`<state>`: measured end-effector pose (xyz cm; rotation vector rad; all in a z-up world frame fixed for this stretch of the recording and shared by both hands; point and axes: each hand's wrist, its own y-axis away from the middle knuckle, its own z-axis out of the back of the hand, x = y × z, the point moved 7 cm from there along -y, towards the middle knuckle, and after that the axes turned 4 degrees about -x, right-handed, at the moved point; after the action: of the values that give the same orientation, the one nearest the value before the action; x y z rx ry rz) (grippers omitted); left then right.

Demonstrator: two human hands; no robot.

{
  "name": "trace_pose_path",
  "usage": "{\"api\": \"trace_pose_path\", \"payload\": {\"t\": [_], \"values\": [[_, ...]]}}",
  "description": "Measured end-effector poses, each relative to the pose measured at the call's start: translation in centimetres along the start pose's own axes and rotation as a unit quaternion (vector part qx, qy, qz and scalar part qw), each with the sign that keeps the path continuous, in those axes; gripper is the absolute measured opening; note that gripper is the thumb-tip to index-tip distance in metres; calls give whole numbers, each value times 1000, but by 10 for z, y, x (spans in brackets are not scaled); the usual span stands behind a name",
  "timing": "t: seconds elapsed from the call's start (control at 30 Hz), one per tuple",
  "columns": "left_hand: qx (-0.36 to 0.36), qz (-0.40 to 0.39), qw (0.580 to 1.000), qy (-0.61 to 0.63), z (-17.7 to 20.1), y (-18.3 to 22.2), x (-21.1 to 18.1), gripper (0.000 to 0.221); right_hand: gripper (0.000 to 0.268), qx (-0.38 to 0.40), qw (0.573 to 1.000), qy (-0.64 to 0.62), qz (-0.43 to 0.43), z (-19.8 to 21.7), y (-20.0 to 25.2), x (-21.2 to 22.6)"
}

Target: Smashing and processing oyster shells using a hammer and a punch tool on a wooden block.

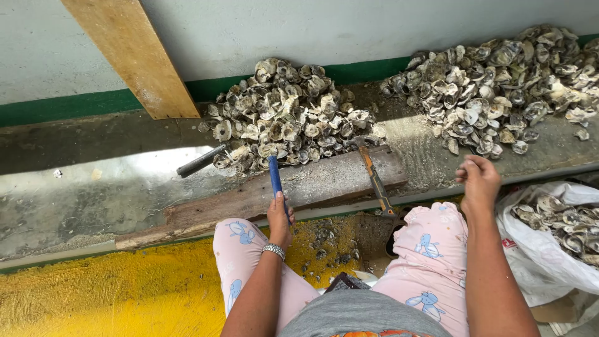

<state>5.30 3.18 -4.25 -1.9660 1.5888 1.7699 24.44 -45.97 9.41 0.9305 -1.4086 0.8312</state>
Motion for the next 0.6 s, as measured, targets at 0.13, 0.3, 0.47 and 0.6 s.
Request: {"api": "trace_pose_path", "payload": {"t": [0.13, 0.3, 0.47, 0.6], "values": [[-7, -58, 998, 2, 0, -12, -8, 31, 16, 127, 988, 85, 17, -93, 15, 1], [-34, -75, 996, -44, 5, -21, -6, 30, 19, 246, 948, 197, -54, -204, 60, -19], [-40, -73, 995, -49, 0, -21, -8, 30, 19, 344, 903, 246, -70, -286, 78, -59], [-39, -54, 997, -47, -4, -20, -2, 33, 20, 354, 861, 365, 34, -344, 58, -67]]}}
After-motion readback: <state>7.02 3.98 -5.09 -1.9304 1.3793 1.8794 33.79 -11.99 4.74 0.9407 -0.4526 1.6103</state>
